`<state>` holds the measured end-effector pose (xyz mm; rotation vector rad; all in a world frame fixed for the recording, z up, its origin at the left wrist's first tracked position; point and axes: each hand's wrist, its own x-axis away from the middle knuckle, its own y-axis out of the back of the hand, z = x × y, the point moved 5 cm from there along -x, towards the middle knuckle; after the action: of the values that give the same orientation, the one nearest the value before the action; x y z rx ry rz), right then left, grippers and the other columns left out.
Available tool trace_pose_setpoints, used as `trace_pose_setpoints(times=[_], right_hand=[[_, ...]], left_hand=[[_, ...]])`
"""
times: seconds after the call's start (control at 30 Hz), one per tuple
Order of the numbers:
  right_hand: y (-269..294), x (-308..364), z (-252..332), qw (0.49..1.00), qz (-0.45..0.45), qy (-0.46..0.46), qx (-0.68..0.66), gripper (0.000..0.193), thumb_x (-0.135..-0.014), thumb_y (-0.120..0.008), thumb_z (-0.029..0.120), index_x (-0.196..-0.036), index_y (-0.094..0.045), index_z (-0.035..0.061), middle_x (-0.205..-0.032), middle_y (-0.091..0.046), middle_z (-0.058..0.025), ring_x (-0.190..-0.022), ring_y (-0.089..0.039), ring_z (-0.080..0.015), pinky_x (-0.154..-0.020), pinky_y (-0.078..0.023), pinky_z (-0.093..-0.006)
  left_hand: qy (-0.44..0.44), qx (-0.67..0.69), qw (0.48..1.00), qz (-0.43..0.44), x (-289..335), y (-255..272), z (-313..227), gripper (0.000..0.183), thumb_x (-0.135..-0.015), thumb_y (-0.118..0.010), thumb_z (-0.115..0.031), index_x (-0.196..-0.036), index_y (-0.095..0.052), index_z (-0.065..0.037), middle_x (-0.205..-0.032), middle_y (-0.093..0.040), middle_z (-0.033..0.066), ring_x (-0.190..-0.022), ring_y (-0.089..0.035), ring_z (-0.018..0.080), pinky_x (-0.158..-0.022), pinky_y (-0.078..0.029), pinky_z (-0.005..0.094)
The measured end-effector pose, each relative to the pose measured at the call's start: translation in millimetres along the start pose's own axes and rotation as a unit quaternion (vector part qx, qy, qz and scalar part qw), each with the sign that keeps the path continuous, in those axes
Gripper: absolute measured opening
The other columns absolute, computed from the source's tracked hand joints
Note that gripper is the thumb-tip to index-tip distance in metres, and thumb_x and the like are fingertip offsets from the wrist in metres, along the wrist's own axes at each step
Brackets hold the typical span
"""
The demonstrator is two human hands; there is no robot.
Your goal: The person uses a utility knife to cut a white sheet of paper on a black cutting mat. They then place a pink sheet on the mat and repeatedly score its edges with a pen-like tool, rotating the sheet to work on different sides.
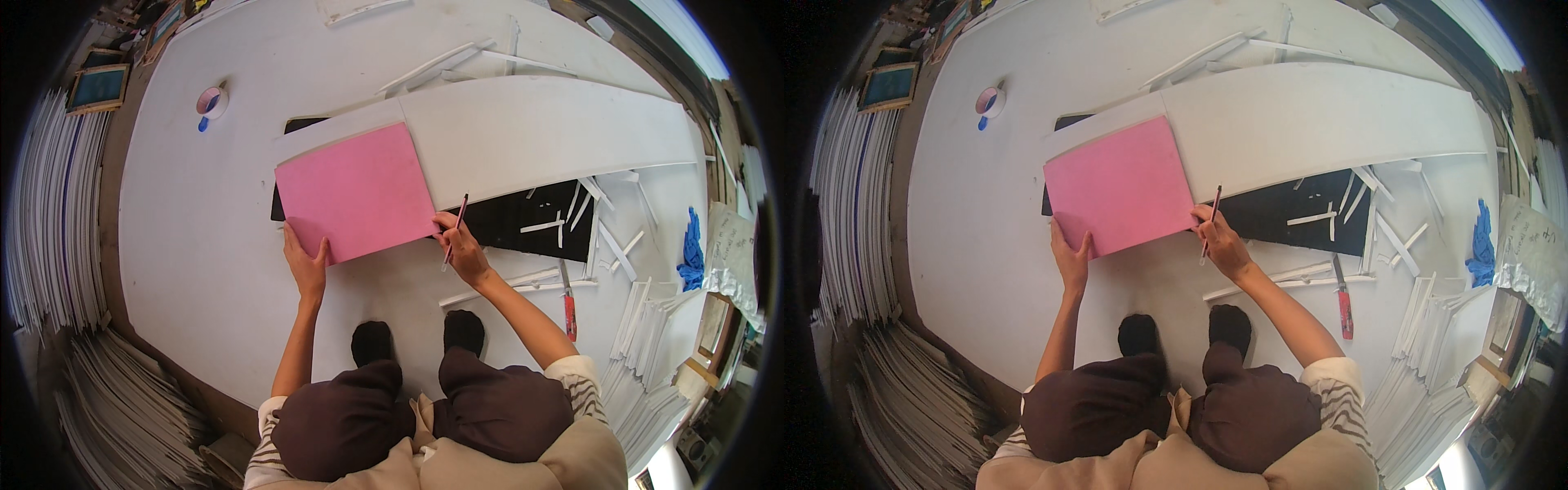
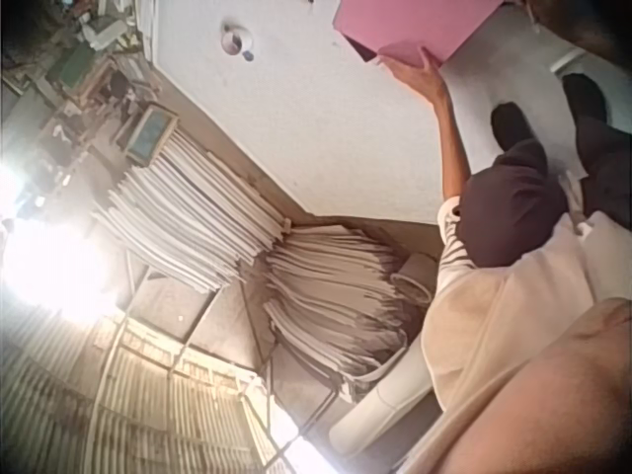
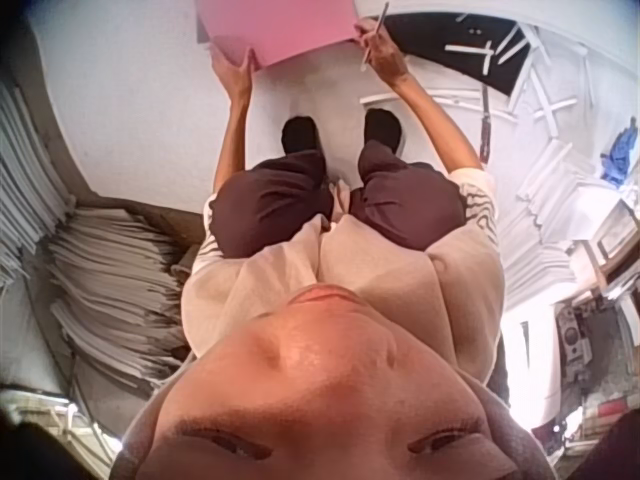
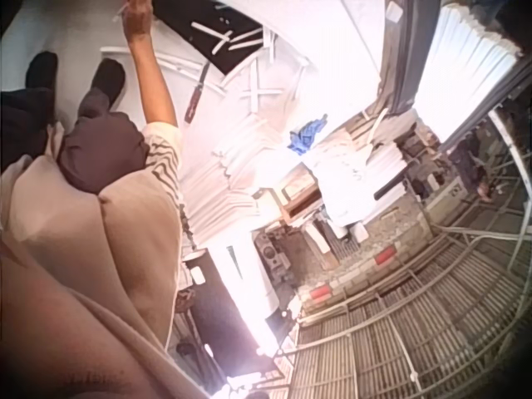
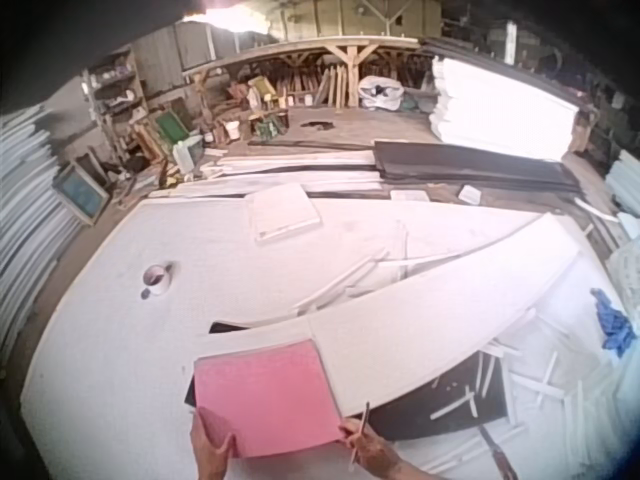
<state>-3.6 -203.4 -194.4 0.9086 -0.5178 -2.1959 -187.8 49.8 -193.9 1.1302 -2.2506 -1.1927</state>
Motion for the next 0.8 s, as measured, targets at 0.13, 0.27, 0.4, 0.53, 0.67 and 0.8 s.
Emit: trace_pose_setpoints(times=[0.13, 0.27, 0.4, 0.53, 0.67, 0.8], right_hand=[[5, -5, 4, 1.000, -0.003, 0.012, -0.015, 0.023, -0.084, -0.062, -0.003, -0.091, -0.041, 0.0009, -0.116, -0.056, -0.0190, -0.104, -0.058, -0.0359, -0.080, -0.053, -0.0383], [43, -15, -11, 0.994, -0.089, -0.059, -0.034, 0.016, -0.086, -0.056, -0.006, -0.098, -0.046, 0.0005, -0.113, -0.058, -0.0191, -0.101, -0.060, -0.0335, -0.083, -0.051, -0.0359], [64, -64, -27, 0.959, -0.086, -0.222, -0.155, 0.022, -0.100, -0.043, 0.012, -0.120, -0.051, 0.0046, -0.084, -0.066, -0.0095, -0.071, -0.062, -0.0120, -0.062, -0.046, -0.0253], [69, -92, -46, 0.906, -0.001, -0.369, -0.208, 0.026, -0.099, -0.049, 0.022, -0.118, -0.058, 0.0076, -0.066, -0.059, -0.0029, -0.055, -0.050, -0.0075, -0.052, -0.039, -0.0237], [65, -99, -50, 0.939, 0.026, -0.321, -0.124, 0.022, -0.096, -0.055, 0.023, -0.109, -0.061, 0.0054, -0.070, -0.061, -0.0069, -0.057, -0.051, -0.0118, -0.053, -0.042, -0.0279], [51, -97, -45, 0.954, -0.013, -0.247, -0.167, 0.018, -0.094, -0.059, 0.020, -0.094, -0.060, 0.0016, -0.072, -0.060, -0.0089, -0.059, -0.056, -0.0153, -0.054, -0.044, -0.0301]], left_hand=[[-0.008, -0.067, 0.998, -0.018, -2, 4, -5, 0.085, -0.083, -0.071, -0.027, -0.145, -0.022, 0.004, -0.148, -0.029, 0.0229, -0.135, -0.028, 0.0386, -0.112, -0.024, 0.0445], [-0.117, -0.118, 0.986, -0.009, -10, 5, -57, 0.084, -0.079, -0.074, -0.026, -0.143, -0.028, 0.001, -0.148, -0.029, 0.0193, -0.138, -0.023, 0.0374, -0.113, -0.020, 0.0499], [-0.255, -0.038, 0.956, 0.143, -22, -34, -118, 0.087, -0.070, -0.078, -0.031, -0.141, -0.034, -0.005, -0.148, -0.029, 0.0154, -0.139, -0.021, 0.0369, -0.114, -0.016, 0.0532], [-0.300, -0.084, 0.922, 0.230, -14, -71, -157, 0.097, -0.061, -0.083, -0.034, -0.141, -0.035, -0.009, -0.148, -0.029, 0.0130, -0.139, -0.021, 0.0367, -0.112, -0.019, 0.0574], [-0.285, -0.118, 0.913, 0.266, -11, -80, -162, 0.098, -0.056, -0.085, -0.036, -0.139, -0.038, -0.012, -0.149, -0.028, 0.0127, -0.139, -0.021, 0.0395, -0.108, -0.023, 0.0625], [-0.304, -0.136, 0.914, 0.229, -6, -87, -159, 0.093, -0.055, -0.084, -0.035, -0.136, -0.043, -0.011, -0.148, -0.030, 0.0139, -0.138, -0.022, 0.0421, -0.103, -0.028, 0.0662]])
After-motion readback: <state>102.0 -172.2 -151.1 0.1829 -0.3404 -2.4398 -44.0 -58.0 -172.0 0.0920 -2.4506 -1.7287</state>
